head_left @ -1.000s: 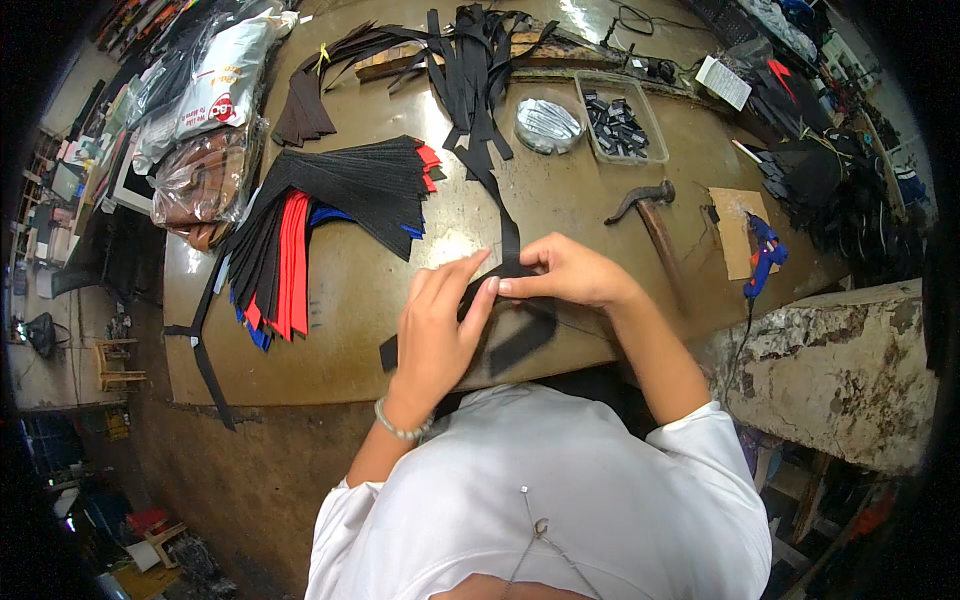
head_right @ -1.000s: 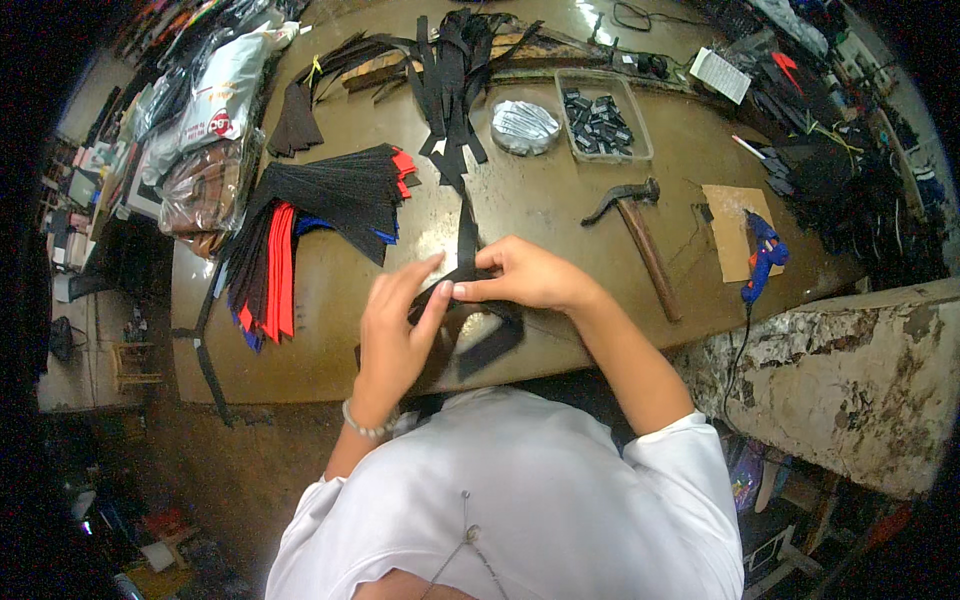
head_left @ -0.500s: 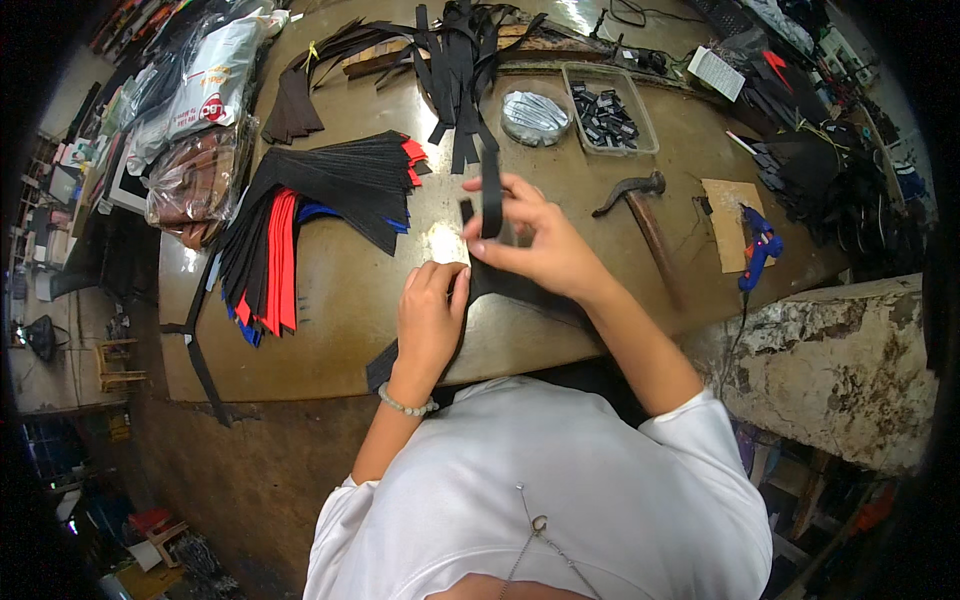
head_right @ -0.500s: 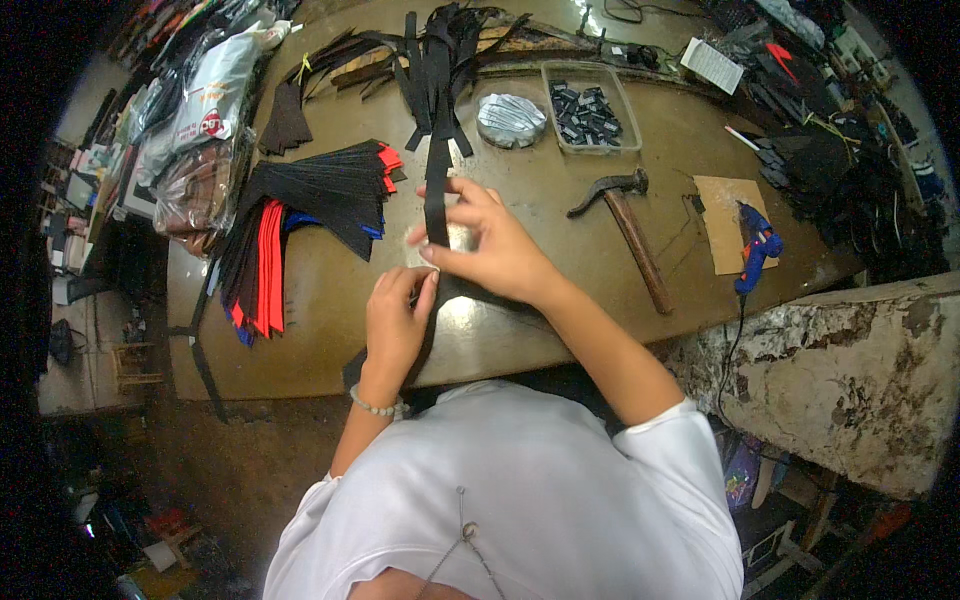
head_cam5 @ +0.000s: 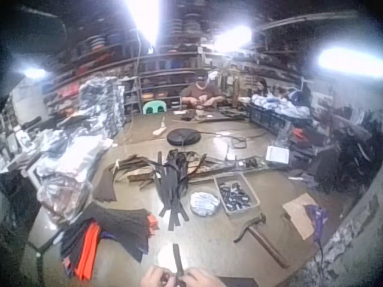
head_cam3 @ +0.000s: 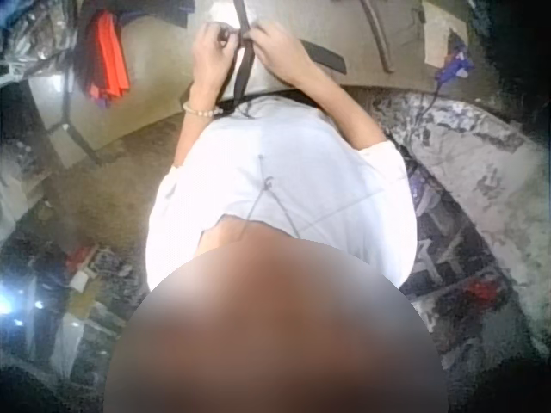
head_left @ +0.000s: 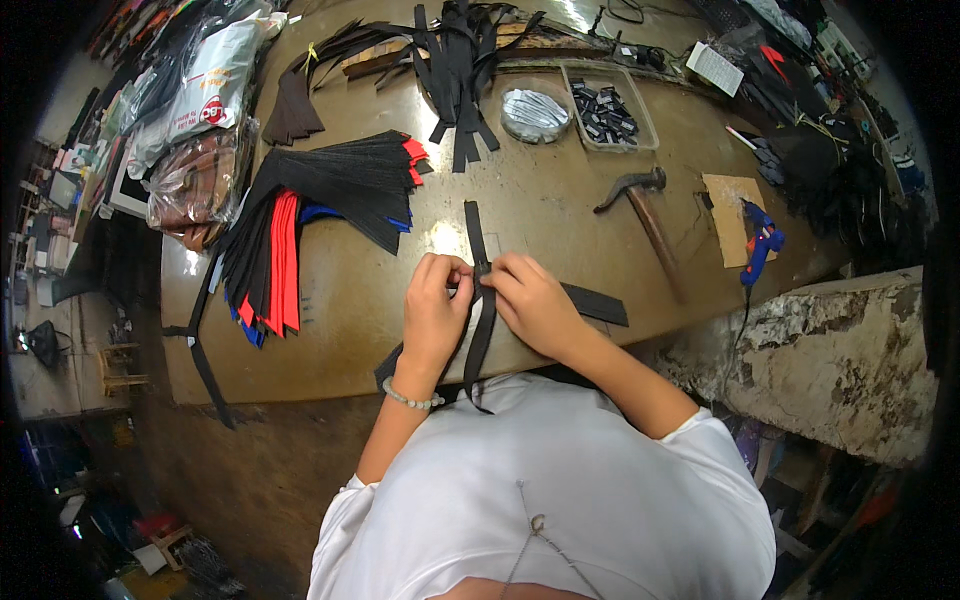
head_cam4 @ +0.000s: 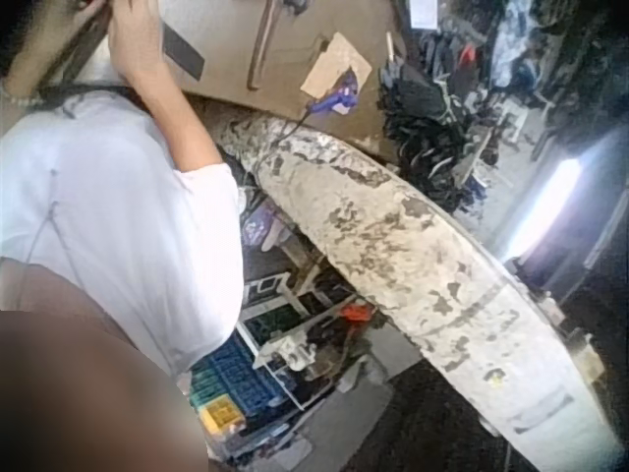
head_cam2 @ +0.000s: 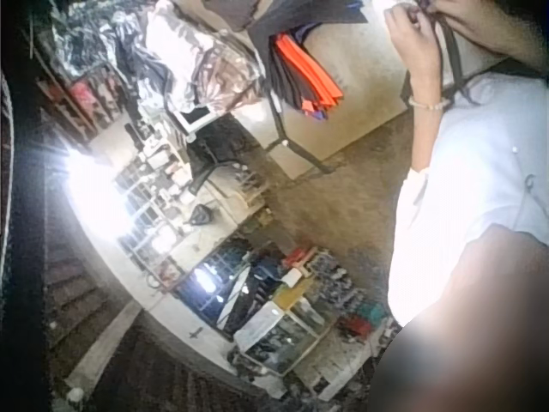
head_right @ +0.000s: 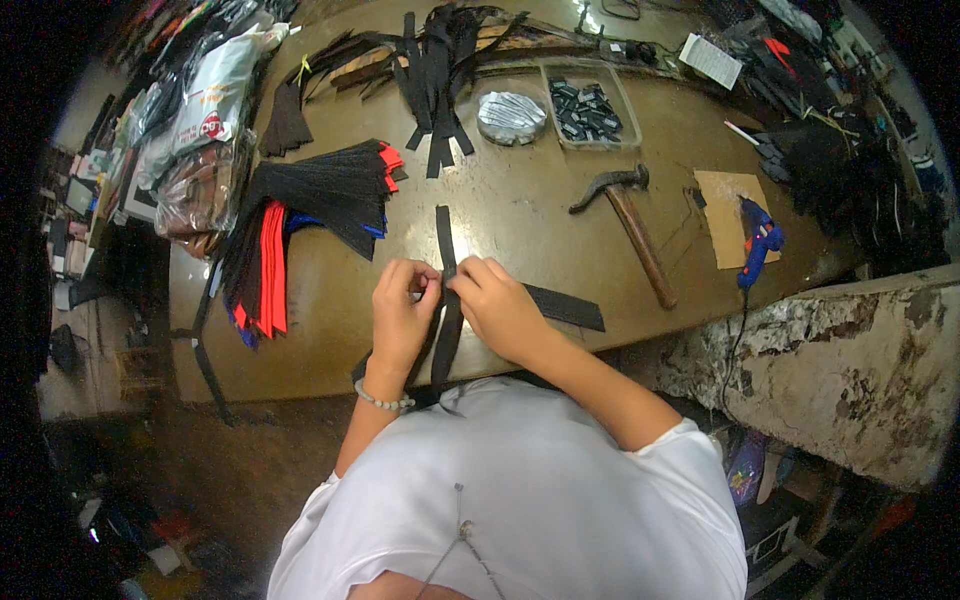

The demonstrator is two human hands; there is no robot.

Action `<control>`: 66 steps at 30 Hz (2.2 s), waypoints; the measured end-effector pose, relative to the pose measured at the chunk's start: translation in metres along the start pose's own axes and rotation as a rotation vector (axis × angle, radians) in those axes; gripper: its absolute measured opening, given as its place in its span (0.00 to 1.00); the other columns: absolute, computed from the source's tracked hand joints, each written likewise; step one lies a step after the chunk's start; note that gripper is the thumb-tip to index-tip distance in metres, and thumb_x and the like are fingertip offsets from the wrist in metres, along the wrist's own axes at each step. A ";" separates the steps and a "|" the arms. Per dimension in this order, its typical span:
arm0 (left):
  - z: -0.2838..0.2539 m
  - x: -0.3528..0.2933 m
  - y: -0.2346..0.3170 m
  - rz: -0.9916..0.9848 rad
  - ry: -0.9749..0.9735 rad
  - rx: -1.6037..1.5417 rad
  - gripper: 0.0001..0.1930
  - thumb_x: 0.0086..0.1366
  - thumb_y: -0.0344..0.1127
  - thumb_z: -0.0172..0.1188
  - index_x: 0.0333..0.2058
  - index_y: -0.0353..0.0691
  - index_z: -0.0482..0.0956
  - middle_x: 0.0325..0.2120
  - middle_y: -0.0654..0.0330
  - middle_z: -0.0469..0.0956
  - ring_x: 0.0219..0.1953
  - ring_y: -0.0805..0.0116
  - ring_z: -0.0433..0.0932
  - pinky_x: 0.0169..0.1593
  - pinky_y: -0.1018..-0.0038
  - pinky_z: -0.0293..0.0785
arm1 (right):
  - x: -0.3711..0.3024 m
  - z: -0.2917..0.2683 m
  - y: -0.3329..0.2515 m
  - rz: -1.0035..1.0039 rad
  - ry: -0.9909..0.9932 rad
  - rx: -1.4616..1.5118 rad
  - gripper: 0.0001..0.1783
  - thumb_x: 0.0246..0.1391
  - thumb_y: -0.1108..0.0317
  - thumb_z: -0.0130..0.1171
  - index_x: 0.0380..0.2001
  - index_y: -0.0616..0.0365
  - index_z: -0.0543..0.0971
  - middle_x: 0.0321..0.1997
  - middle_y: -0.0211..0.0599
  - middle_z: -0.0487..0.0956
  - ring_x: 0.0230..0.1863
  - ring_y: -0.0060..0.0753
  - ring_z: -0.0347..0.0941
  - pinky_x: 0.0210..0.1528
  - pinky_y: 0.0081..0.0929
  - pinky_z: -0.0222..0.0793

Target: The person assembles black fabric straps by applying hot glue, folding the ends, and securing metal buckles with a hammer. They repeatedly pick up straps, apply glue, fold, and hammer buckles into place on a cluttered workbench.

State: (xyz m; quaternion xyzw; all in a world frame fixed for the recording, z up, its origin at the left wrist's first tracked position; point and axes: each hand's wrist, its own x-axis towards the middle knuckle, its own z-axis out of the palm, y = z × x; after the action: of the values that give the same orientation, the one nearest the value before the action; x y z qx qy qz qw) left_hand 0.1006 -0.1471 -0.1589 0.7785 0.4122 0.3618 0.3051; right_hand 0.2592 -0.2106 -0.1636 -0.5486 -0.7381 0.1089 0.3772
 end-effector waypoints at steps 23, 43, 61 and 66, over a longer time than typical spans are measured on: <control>-0.009 -0.016 0.023 -0.052 0.086 0.239 0.07 0.63 0.28 0.59 0.41 0.42 0.79 0.38 0.57 0.72 0.32 0.57 0.78 0.34 0.63 0.74 | -0.144 -0.220 0.194 0.724 1.043 -0.518 0.37 0.46 0.51 0.76 0.48 0.60 0.67 0.48 0.52 0.69 0.46 0.38 0.71 0.45 0.35 0.73; -0.008 -0.028 0.010 0.033 0.054 0.339 0.06 0.61 0.36 0.64 0.38 0.49 0.83 0.32 0.65 0.73 0.33 0.65 0.72 0.32 0.69 0.71 | 0.034 -0.094 0.016 0.444 -0.202 0.099 0.28 0.56 0.52 0.64 0.52 0.56 0.68 0.36 0.57 0.82 0.39 0.62 0.80 0.39 0.44 0.75; -0.008 -0.028 0.011 0.005 0.029 0.317 0.07 0.62 0.35 0.64 0.39 0.47 0.83 0.32 0.61 0.75 0.35 0.60 0.74 0.37 0.66 0.72 | 0.006 -0.102 -0.013 0.505 -0.404 0.089 0.26 0.55 0.55 0.65 0.49 0.59 0.69 0.31 0.56 0.81 0.32 0.62 0.79 0.33 0.48 0.74; -0.009 -0.027 0.013 0.035 0.089 0.287 0.09 0.61 0.34 0.64 0.40 0.46 0.83 0.36 0.58 0.74 0.37 0.60 0.73 0.38 0.68 0.72 | -0.021 -0.133 0.021 0.639 -0.119 0.531 0.20 0.57 0.57 0.67 0.46 0.57 0.74 0.37 0.34 0.80 0.36 0.24 0.78 0.30 0.25 0.74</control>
State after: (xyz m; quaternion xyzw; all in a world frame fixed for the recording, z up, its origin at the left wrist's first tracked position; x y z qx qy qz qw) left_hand 0.0879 -0.1753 -0.1521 0.8043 0.4594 0.3387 0.1657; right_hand 0.3665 -0.2551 -0.0929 -0.6266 -0.4977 0.4382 0.4094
